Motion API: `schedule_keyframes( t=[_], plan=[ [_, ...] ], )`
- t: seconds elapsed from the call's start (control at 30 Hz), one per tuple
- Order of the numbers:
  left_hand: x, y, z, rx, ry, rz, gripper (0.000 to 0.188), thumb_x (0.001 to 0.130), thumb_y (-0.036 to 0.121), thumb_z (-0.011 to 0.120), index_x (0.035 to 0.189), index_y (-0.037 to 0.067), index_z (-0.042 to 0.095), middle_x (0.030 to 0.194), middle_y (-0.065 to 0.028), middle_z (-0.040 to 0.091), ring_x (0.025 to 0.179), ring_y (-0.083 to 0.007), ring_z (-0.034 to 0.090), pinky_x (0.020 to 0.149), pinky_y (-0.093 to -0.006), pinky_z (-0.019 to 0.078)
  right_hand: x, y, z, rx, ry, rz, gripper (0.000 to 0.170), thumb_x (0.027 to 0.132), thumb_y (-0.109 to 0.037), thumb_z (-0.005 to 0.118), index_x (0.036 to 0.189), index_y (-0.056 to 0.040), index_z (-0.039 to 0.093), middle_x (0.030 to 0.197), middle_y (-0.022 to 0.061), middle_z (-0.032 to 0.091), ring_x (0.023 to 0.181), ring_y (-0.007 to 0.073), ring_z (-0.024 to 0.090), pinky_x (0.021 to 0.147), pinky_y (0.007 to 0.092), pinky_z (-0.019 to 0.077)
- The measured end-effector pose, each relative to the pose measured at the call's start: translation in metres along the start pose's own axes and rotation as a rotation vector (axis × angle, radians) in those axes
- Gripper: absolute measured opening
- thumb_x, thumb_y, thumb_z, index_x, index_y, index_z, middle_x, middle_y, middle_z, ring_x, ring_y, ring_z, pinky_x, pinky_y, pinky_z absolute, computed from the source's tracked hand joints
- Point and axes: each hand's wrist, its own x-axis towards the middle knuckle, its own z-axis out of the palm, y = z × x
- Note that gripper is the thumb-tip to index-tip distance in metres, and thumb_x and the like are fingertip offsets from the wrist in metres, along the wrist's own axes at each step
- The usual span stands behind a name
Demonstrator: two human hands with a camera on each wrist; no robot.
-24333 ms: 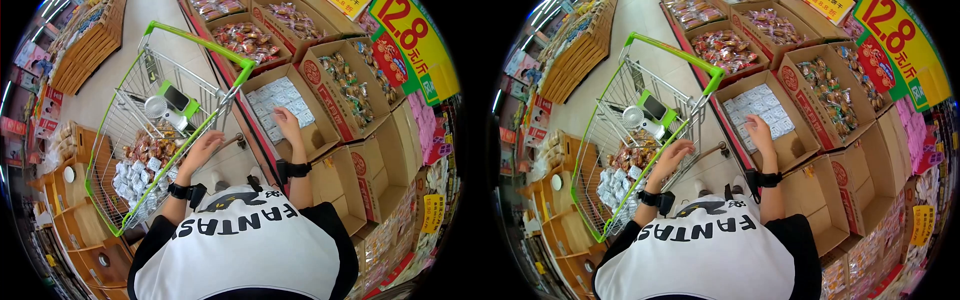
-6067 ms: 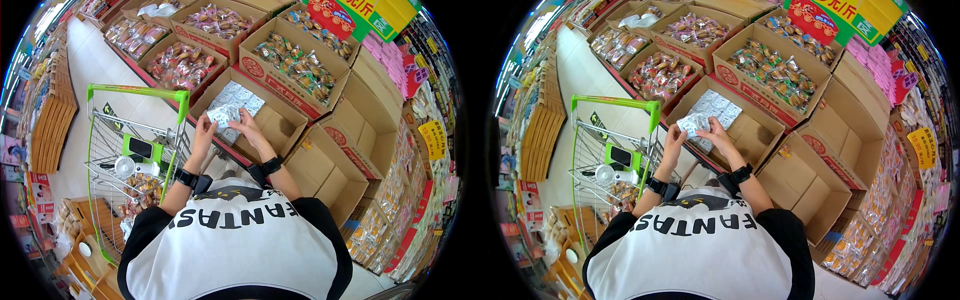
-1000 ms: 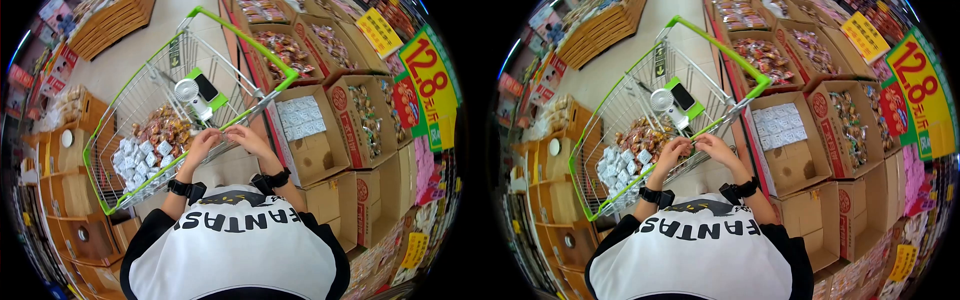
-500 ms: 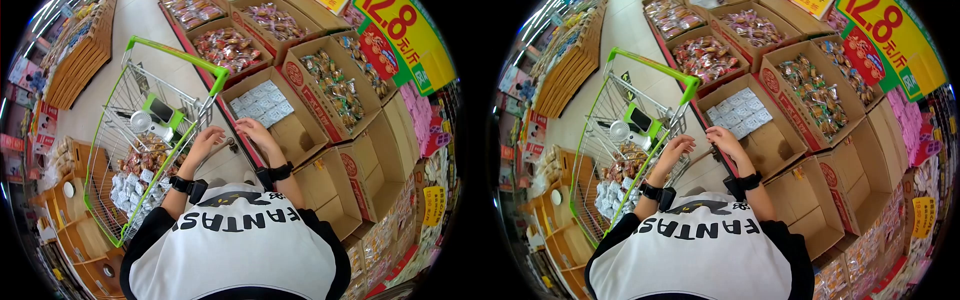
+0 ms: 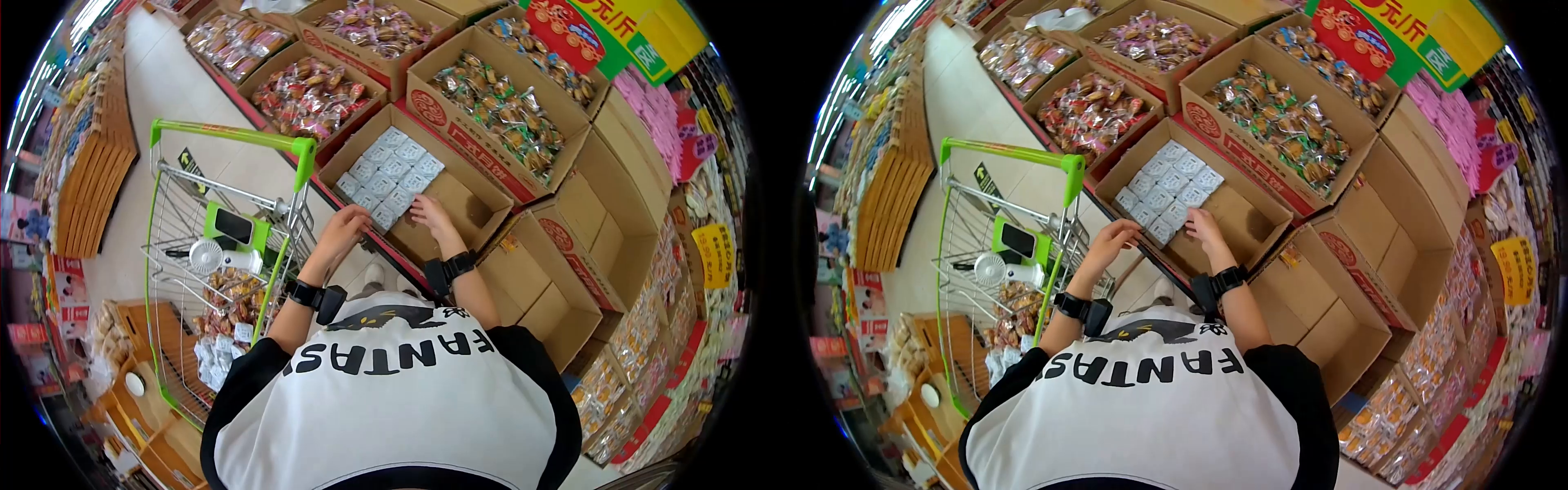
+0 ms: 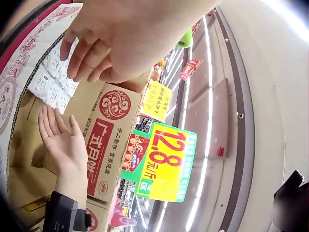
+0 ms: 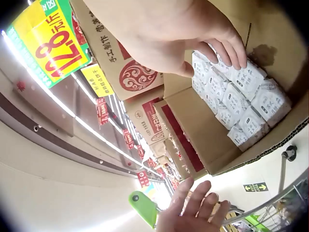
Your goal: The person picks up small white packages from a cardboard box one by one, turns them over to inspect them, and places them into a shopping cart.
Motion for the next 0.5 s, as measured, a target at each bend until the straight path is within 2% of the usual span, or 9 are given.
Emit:
schedule_keyframes(
  t=[0.07, 0.13, 0.23, 0.33, 0.5],
  plan=[
    [0.012, -0.009, 0.000, -0.006, -0.020, 0.024, 0.018, 0.081, 0.012, 0.042, 0.093, 0.003, 0.052, 0.079, -0.0032, 0.056, 0.070, -0.0096, 0.051, 0.064, -0.0214, 0.0412, 0.007, 0.009, -0.001, 0.023, 0.009, 0.043, 0.049, 0.076, -0.036, 0.047, 0.112, -0.0034, 0.040, 0.105, 0.0130, 0.046, 0.092, 0.0223, 0.048, 0.074, 0.0320, 0.0409],
    [0.019, -0.013, 0.002, -0.012, -0.048, 0.014, 0.018, 0.081, 0.012, 0.042, 0.093, 0.002, 0.052, 0.078, -0.0034, 0.055, 0.069, -0.0095, 0.051, 0.063, -0.0210, 0.0411, 0.017, 0.022, -0.004, 0.075, -0.035, 0.161, 0.061, 0.076, -0.042, 0.045, 0.121, -0.0027, 0.029, 0.116, 0.0189, 0.037, 0.100, 0.0281, 0.042, 0.081, 0.0349, 0.0380],
    [0.032, -0.025, 0.003, -0.027, -0.090, -0.012, 0.017, 0.081, 0.011, 0.042, 0.092, 0.001, 0.051, 0.076, -0.0037, 0.054, 0.067, -0.0090, 0.050, 0.061, -0.0201, 0.0406, 0.026, 0.035, 0.002, 0.125, -0.001, 0.234, 0.067, 0.076, -0.045, 0.043, 0.125, -0.0047, 0.022, 0.121, 0.0213, 0.030, 0.106, 0.0318, 0.037, 0.086, 0.0384, 0.0339],
    [0.043, -0.037, 0.002, -0.022, -0.121, -0.036, 0.017, 0.082, 0.011, 0.042, 0.091, 0.000, 0.051, 0.075, -0.0036, 0.053, 0.065, -0.0082, 0.048, 0.058, -0.0193, 0.0392, 0.032, 0.044, 0.009, 0.114, 0.006, 0.250, 0.065, 0.076, -0.046, 0.043, 0.124, -0.0064, 0.023, 0.121, 0.0218, 0.028, 0.109, 0.0337, 0.032, 0.088, 0.0415, 0.0302],
    [0.052, -0.046, -0.001, -0.058, -0.161, -0.060, 0.016, 0.082, 0.010, 0.042, 0.090, 0.000, 0.050, 0.072, -0.0031, 0.051, 0.063, -0.0074, 0.046, 0.056, -0.0184, 0.0373, 0.042, 0.054, 0.012, 0.189, -0.021, 0.256, 0.062, 0.077, -0.045, 0.042, 0.123, -0.0075, 0.025, 0.120, 0.0203, 0.030, 0.109, 0.0340, 0.031, 0.088, 0.0429, 0.0293]
  ],
)
